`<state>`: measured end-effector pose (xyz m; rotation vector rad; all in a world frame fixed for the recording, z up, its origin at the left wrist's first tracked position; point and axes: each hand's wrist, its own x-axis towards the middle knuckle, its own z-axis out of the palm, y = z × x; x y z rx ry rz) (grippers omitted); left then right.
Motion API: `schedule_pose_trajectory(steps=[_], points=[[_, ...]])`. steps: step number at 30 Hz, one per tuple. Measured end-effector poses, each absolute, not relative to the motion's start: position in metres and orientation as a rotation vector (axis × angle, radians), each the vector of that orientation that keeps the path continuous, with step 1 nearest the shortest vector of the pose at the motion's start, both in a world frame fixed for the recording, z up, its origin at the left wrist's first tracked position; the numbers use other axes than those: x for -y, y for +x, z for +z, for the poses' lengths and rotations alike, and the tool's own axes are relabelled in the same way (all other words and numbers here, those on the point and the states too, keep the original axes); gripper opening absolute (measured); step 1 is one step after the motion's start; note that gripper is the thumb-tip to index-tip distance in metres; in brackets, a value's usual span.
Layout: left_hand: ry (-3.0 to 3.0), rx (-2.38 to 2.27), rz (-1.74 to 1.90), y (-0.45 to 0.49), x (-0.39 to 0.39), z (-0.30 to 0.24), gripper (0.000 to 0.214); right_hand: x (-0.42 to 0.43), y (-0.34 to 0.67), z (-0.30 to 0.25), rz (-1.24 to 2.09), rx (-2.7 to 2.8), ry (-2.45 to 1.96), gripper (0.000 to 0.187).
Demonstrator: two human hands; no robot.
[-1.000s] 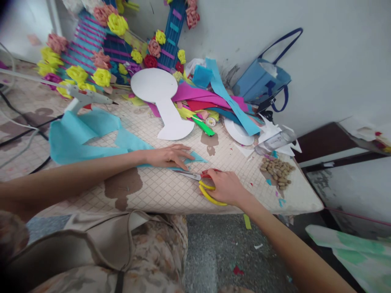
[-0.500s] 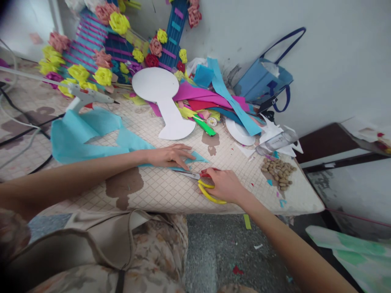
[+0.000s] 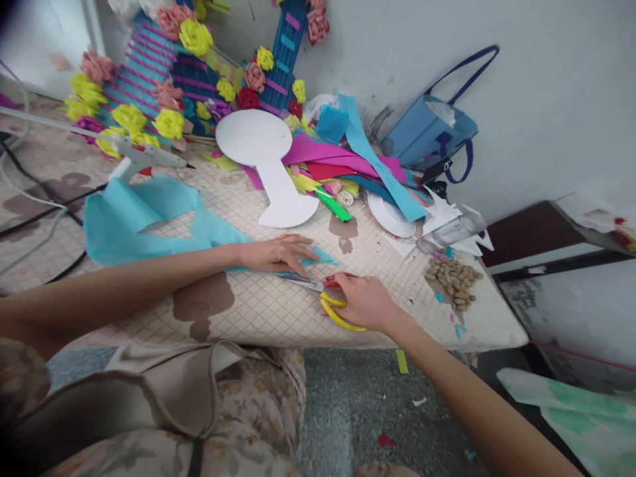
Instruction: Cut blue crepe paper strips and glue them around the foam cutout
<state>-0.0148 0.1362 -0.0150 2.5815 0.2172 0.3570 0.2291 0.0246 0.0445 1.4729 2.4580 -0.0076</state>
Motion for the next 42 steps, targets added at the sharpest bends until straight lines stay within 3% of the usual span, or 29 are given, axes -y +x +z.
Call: schedule_pose_trajectory(steps=[35,42], points=[[2.593,-0.299,0.363,-0.041,-0.125,0.001,0.024,-0.029,0.228,0.052,0.021,-2.442,1.391,0.048],[2.544,-0.543,0.620,-0.059,-0.111,0.011,0.019,-0.026,0.230,0.051,0.018,-2.443,1.409,0.046]])
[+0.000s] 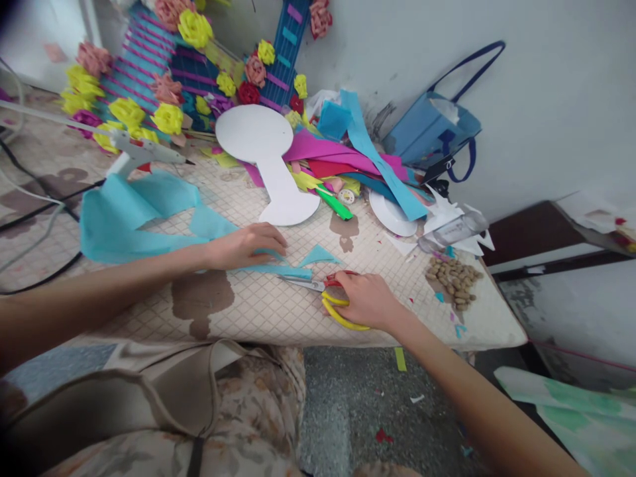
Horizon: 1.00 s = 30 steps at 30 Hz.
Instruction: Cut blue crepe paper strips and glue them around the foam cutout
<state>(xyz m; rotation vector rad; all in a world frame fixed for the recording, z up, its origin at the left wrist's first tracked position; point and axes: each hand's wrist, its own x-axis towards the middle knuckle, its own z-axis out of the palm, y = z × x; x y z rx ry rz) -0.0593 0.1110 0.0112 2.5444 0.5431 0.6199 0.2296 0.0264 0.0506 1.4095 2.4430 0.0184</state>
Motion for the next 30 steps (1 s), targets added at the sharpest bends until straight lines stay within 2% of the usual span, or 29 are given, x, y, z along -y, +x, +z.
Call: schedule_pose_trajectory(steps=[5,13,30], points=[[2.501,-0.885,0.495,-0.067,-0.096,0.015,0.016,-0.025,0.228,0.051,0.015,-2.448,1.434,0.048],[2.378,-0.898,0.414,-0.060,-0.097,0.010,0.004,-0.029,0.228,0.057,-0.037,-2.435,1.411,0.047],[2.376,-0.903,0.410,-0.057,-0.093,0.011,0.008,-0.031,0.225,0.057,0.029,-2.492,1.370,0.044]])
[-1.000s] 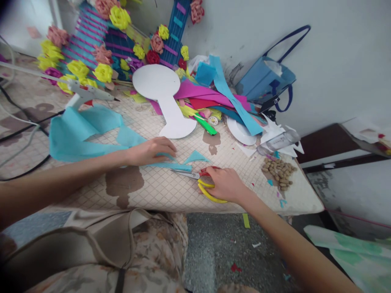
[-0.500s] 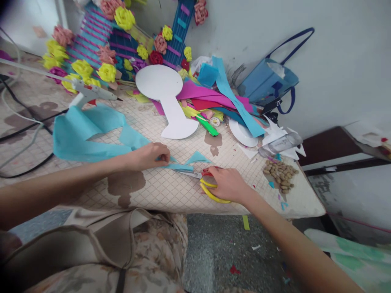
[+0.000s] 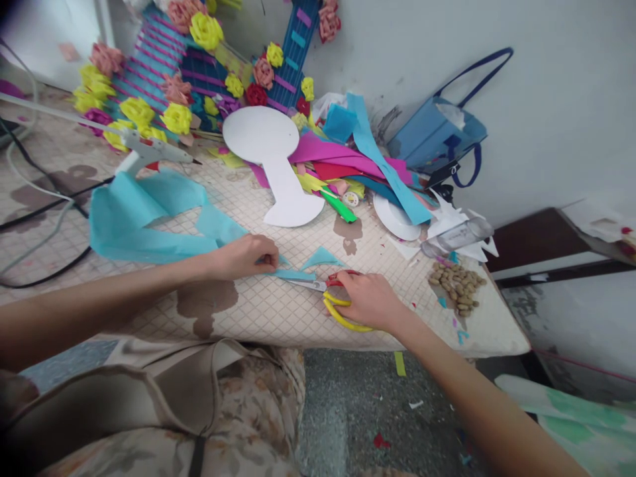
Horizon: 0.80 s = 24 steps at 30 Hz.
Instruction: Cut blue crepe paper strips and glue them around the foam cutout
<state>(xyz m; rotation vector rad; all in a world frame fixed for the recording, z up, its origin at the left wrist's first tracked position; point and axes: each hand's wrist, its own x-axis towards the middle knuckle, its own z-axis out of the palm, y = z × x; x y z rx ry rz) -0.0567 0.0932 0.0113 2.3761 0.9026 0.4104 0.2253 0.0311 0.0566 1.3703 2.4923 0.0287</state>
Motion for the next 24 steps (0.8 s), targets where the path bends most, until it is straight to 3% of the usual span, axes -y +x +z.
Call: schedule_pose_trajectory(steps=[14,24], points=[[2.267,-1.058,0.408,-0.094,-0.094,0.034,0.013,-0.032,0.232,0.051,0.136,-2.515,1.315,0.044],[2.270,-1.012,0.389,-0.099,-0.088,0.021,0.014,-0.032,0.231,0.052,0.178,-2.492,1.305,0.046]])
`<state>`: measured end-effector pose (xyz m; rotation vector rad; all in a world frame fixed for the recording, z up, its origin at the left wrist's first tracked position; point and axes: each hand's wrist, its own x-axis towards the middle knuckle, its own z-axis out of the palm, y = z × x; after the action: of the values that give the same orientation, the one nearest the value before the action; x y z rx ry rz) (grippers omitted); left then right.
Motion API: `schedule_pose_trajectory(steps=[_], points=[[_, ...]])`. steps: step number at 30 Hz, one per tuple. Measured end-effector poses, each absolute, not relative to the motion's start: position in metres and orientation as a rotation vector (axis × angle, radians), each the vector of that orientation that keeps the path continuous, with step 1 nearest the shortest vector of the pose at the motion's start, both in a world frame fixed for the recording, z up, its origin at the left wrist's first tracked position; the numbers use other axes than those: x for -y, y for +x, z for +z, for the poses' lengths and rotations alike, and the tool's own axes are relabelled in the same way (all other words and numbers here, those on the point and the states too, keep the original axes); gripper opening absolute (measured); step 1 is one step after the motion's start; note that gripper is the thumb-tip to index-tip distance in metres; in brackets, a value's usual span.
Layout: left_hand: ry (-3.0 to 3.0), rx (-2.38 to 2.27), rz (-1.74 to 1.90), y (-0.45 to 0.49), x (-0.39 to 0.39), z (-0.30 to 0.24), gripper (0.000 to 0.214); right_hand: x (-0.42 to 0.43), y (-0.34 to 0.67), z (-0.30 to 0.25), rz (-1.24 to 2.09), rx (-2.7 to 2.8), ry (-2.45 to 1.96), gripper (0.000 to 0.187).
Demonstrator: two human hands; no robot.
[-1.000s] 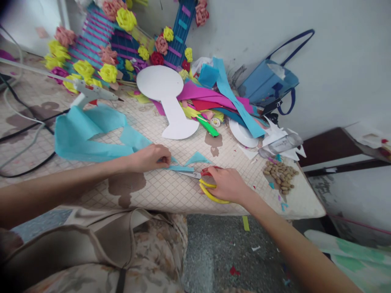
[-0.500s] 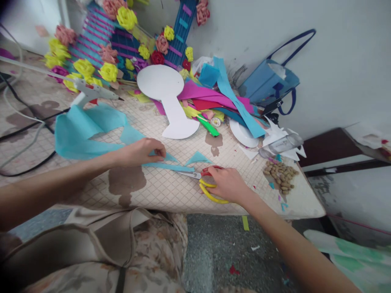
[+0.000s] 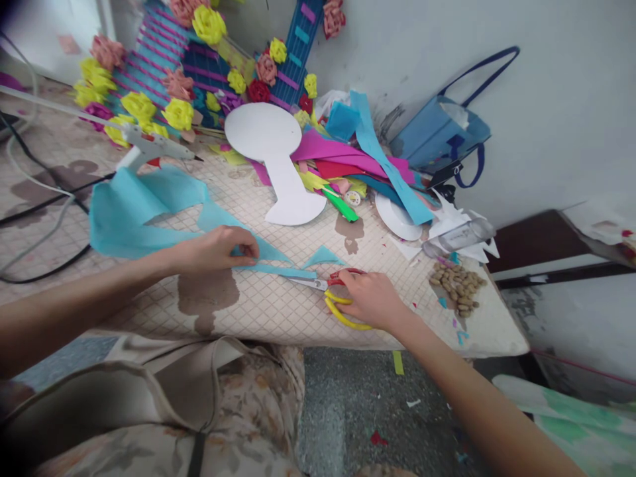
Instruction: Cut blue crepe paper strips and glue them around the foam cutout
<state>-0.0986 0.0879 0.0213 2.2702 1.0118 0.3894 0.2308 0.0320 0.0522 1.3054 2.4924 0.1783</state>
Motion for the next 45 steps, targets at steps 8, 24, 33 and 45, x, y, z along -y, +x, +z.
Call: schedule_pose_trajectory(steps=[8,24,33,45], points=[[2.278,-1.026,0.380,-0.100,-0.087,0.026,0.015,-0.032,0.234,0.048,0.242,-2.494,1.310,0.045],[2.279,-1.081,0.325,-0.139,-0.083,0.040,0.022,-0.023,0.214,0.047,0.015,-2.572,1.346,0.046],[2.399,-1.018,0.284,-0.150,-0.074,0.041,0.013,-0.022,0.186,0.038,0.020,-2.646,1.328,0.045],[2.487,-1.171,0.405,-0.149,-0.057,0.040,0.011,-0.024,0.174,0.039,0.102,-2.645,1.344,0.041]])
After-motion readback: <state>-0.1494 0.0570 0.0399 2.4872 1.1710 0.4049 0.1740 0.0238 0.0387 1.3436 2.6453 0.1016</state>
